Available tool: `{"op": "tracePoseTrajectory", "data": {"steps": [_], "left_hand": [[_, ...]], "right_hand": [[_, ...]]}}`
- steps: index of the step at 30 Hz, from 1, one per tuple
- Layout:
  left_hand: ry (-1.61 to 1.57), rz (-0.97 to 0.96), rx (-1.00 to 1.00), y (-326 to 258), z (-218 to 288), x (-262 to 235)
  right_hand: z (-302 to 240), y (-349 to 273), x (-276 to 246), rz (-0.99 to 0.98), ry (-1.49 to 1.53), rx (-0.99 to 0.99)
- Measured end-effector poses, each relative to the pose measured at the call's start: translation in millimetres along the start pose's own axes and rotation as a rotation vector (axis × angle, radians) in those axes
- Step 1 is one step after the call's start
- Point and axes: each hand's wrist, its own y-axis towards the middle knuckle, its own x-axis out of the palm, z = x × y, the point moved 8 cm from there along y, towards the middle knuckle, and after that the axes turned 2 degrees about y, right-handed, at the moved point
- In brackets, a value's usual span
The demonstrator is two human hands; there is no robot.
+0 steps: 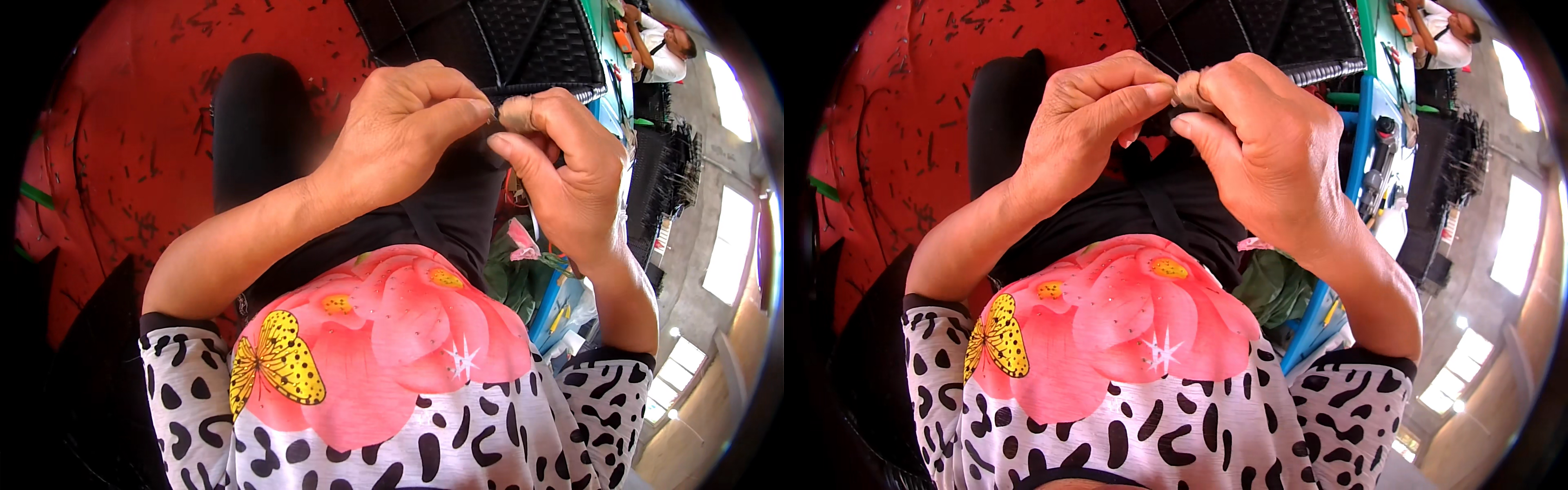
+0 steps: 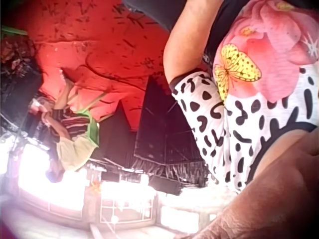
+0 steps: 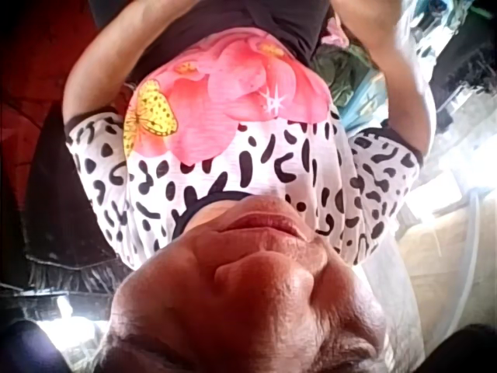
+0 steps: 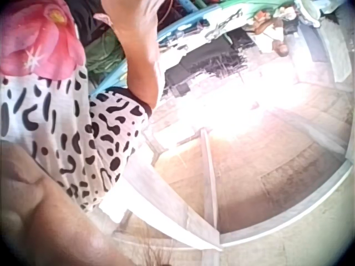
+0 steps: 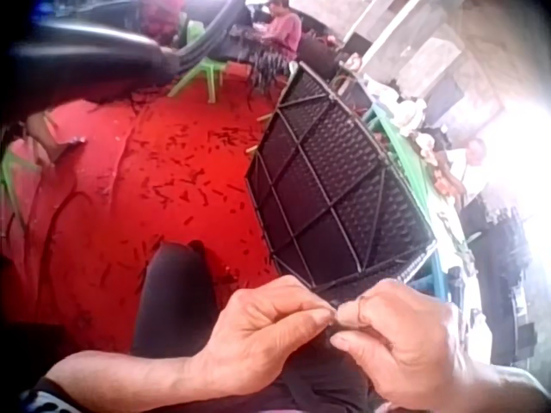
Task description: The person attaches a black strip to the corner and edges of a wicker furniture piece, using a pneumatic stapler to secure it and pliers to adjust the fit. They then use a knife to trim the excess material.
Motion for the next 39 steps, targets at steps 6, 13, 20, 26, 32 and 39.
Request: {"op": "tracePoseTrajectory", "data": {"steps": [6,13,20,26,32,39], "left_hand": [[-0.05,0.003,-0.059,-2,-3,2],[-0.015,0.022,-0.049,-4,-4,0],[0.0,0.017,-0.031,-8,-3,1],[-0.08,-0.041,-0.082,-9,-7,3],[0.442,-0.034,0.206,-21,18,13],[0.623,0.097,0.553,-25,25,16]], "right_hand": [[18,-16,-5,-0.011,0.218,0.202],[43,-32,13,-0.215,0.438,0.558],[49,-38,30,-0.416,0.486,0.61],[46,-33,29,-0.316,0.494,0.507],[47,-34,26,-0.42,0.366,0.529],[56,-72,20,-0.619,0.606,0.668]]}}
